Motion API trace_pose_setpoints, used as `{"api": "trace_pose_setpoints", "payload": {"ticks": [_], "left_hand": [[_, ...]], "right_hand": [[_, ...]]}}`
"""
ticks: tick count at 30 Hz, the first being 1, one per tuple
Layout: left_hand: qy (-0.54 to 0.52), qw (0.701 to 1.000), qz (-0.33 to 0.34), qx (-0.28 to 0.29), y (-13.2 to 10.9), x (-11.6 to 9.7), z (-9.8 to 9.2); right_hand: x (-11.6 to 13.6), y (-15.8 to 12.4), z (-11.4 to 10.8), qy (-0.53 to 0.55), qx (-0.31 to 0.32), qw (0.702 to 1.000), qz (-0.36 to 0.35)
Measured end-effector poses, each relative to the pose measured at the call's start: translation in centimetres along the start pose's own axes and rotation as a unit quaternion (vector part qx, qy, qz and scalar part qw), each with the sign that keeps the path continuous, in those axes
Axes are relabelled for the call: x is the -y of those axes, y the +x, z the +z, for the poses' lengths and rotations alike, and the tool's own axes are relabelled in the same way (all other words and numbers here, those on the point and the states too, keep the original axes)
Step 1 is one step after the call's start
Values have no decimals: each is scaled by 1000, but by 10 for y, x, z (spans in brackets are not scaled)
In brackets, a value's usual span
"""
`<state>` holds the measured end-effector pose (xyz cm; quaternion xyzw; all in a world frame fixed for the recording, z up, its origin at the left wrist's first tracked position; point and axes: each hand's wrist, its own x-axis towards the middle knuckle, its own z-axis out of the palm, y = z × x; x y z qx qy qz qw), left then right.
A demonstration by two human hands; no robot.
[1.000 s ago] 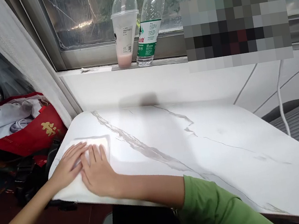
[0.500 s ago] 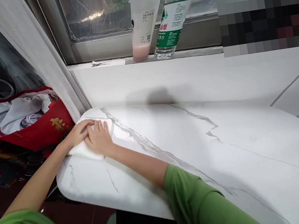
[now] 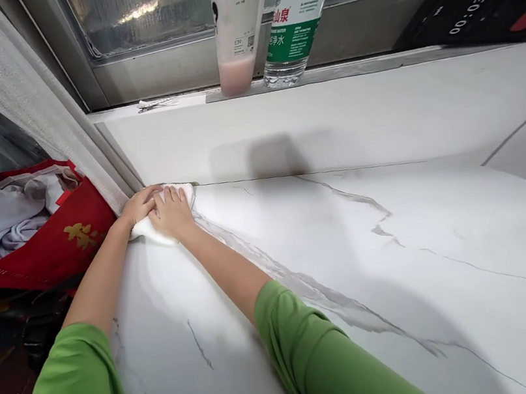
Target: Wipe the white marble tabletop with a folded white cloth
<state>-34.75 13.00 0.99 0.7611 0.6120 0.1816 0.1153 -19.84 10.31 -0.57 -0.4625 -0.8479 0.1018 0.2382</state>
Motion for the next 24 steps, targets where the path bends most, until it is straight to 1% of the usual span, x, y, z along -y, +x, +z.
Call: {"api": "trace_pose_setpoints", "payload": {"ticks": [4, 8, 12, 16, 19, 21, 24], "left_hand": [[9, 1000, -3, -12, -19, -16, 2], [-3, 1000, 1, -21, -54, -42, 6], [-4, 1000, 15, -27, -107, -72, 13], [22, 999, 23, -27, -170, -107, 23], [48, 998, 32, -21, -211, -139, 32], [58, 997, 30, -27, -231, -160, 39], [32, 997, 32, -62, -244, -184, 44]], "right_hand": [[-2, -15, -6, 2, 17, 1000, -13], [-4, -45, -16, 5, 25, 999, -45], [0, -95, -33, 11, 33, 995, -93], [12, -160, -54, 18, 44, 991, -127], [14, -206, -72, 29, 70, 985, -154], [10, -227, -86, 42, 94, 979, -173], [2, -241, -104, 61, 132, 973, -177]]}}
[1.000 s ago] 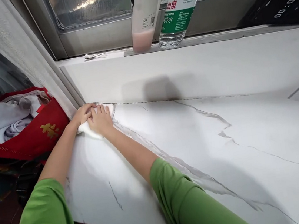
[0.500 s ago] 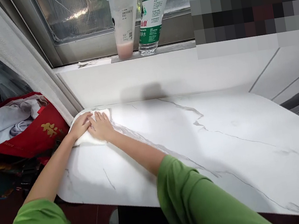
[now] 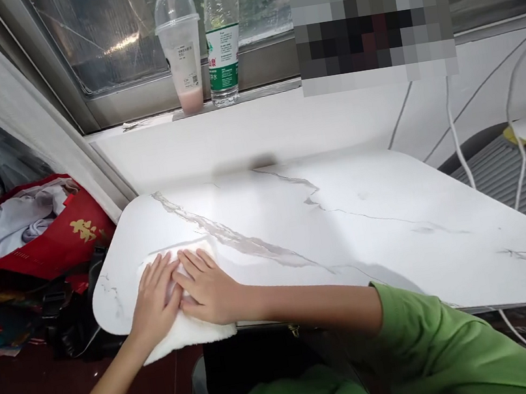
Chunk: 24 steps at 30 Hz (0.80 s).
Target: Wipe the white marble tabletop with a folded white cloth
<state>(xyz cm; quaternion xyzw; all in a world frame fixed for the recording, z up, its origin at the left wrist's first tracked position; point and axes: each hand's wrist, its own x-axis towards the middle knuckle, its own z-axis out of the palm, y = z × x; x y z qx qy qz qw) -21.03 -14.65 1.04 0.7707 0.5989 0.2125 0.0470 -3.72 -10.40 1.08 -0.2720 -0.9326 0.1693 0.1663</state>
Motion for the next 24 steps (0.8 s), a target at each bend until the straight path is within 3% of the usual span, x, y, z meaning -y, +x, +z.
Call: {"api": "trace_pose_setpoints", "payload": {"ticks": [4, 8, 11, 14, 19, 22, 24], "left_hand": [[-22, 998, 2, -64, 7, -5, 0], [23, 999, -34, -32, 35, 16, 5], [39, 997, -61, -36, 77, 30, 15], [41, 995, -72, -46, 132, 32, 30], [-7, 998, -49, -31, 218, 26, 58], [-45, 998, -40, -22, 244, 31, 67], [-69, 997, -34, -19, 249, 34, 69]], "right_hand": [[-6, 9, -6, 16, 7, 999, 27], [-24, 47, 2, -11, -46, 999, 10], [-54, 78, 1, -41, -70, 997, -2], [-100, 100, -11, -46, -80, 996, 12], [-170, 109, -37, -33, -132, 988, 72], [-187, 109, -42, -29, -174, 972, 153], [-188, 108, -41, -30, -184, 967, 172]]}}
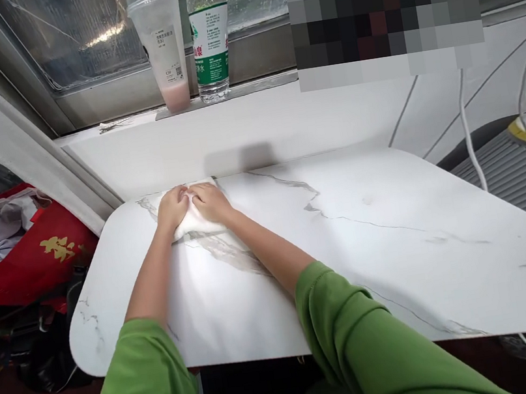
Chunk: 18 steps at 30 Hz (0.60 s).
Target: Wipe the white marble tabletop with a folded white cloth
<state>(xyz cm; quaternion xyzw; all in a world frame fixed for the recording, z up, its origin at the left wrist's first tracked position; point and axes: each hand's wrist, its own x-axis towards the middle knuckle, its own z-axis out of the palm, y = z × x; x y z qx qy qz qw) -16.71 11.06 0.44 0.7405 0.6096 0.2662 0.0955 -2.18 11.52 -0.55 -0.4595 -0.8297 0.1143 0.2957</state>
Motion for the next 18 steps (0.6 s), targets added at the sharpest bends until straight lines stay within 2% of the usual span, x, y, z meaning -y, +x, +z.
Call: {"api": "trace_pose_setpoints", "payload": {"ticks": [4, 6, 9, 12, 14, 16, 18], "left_hand": [[-31, 999, 20, 2, -20, -4, -7], [-39, 998, 42, -10, -43, -13, -11], [-36, 997, 63, -30, -88, -35, -15], [-21, 995, 89, 25, -138, -63, -13], [-6, 988, 136, 74, -167, -83, -10], [6, 980, 172, 98, -187, -101, -6], [11, 979, 178, 99, -196, -115, -1]], "right_hand": [[10, -17, 0, -12, 13, 1000, -19], [18, -36, -4, -26, 24, 999, -24], [29, -83, -18, -41, 38, 998, -34], [39, -140, -39, -42, 54, 997, -43], [45, -174, -53, -58, 65, 995, -42], [48, -200, -64, -81, 69, 994, -37], [49, -215, -72, -100, 68, 992, -27]]}}
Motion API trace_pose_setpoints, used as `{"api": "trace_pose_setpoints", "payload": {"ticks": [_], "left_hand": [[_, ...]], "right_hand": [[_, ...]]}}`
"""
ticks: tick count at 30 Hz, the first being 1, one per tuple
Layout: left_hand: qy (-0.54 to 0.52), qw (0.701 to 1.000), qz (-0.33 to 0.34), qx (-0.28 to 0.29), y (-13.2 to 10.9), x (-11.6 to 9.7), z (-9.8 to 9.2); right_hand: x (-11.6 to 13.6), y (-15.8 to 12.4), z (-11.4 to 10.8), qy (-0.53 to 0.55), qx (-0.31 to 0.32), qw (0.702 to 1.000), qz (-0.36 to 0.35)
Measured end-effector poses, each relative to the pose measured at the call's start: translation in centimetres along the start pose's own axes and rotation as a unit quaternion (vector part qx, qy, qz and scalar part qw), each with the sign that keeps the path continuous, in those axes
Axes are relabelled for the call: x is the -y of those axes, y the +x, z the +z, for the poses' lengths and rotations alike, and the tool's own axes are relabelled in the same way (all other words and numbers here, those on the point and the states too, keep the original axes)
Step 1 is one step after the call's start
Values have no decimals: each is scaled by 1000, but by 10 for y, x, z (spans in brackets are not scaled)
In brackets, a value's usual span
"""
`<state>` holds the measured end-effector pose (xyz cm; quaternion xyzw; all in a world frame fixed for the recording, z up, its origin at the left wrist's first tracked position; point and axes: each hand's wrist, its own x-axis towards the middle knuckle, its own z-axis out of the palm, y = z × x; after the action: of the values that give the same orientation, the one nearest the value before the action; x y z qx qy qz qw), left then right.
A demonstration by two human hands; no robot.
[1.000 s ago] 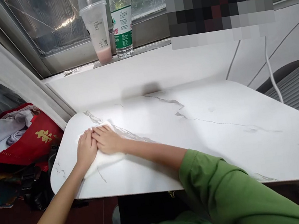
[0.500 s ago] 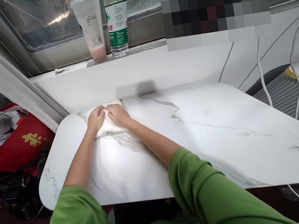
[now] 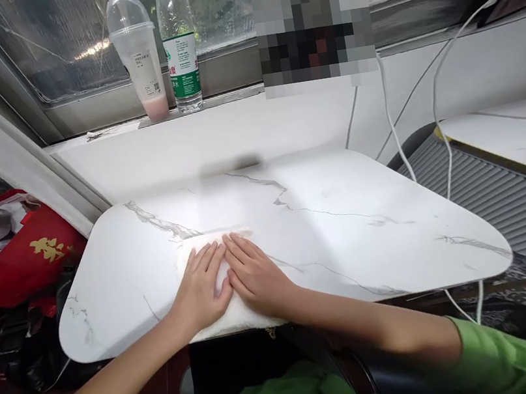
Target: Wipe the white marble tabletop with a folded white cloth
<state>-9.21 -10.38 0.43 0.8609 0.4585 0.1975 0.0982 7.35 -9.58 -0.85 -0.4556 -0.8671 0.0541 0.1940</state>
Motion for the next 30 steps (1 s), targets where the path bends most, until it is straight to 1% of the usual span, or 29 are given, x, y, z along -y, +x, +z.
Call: {"api": "trace_pose_setpoints", "payload": {"ticks": [3, 6, 9, 11, 13, 14, 16, 17, 19, 21, 24, 27, 30], "left_hand": [[4, 1000, -21, -10, 11, -10, 10], [1, 999, -41, -16, 38, -5, 20], [-8, 998, -53, -21, 84, 11, 28], [-11, 997, -66, -36, 122, 24, 32], [-15, 993, -102, -64, 158, 36, 35], [-16, 987, -135, -83, 173, 42, 37], [-13, 977, -184, -104, 195, 50, 39], [-7, 975, -195, -106, 200, 52, 40], [9, 976, -190, -102, 202, 53, 42], [23, 982, -162, -97, 195, 50, 43], [35, 992, -104, -59, 177, 34, 45], [75, 994, -82, -18, 155, 1, 52], [131, 989, -70, 6, 134, -45, 61]], "right_hand": [[-10, -2, -3, -18, 5, 1000, 10], [-33, 19, -1, -49, 10, 999, -9], [-69, 54, 2, -58, 12, 998, -16], [-95, 80, 2, -50, 11, 999, 7], [-118, 103, 1, -45, -1, 998, 38], [-127, 111, 0, -43, -9, 998, 51], [-138, 122, -1, -37, -20, 997, 63], [-141, 124, -2, -33, -19, 997, 65], [-140, 123, -3, -28, -13, 997, 74], [-136, 116, -5, -29, -3, 996, 86], [-129, 97, -10, -31, 20, 996, 81], [-129, 63, -19, -27, 30, 999, 34], [-137, 15, -32, -6, 26, 999, -18]]}}
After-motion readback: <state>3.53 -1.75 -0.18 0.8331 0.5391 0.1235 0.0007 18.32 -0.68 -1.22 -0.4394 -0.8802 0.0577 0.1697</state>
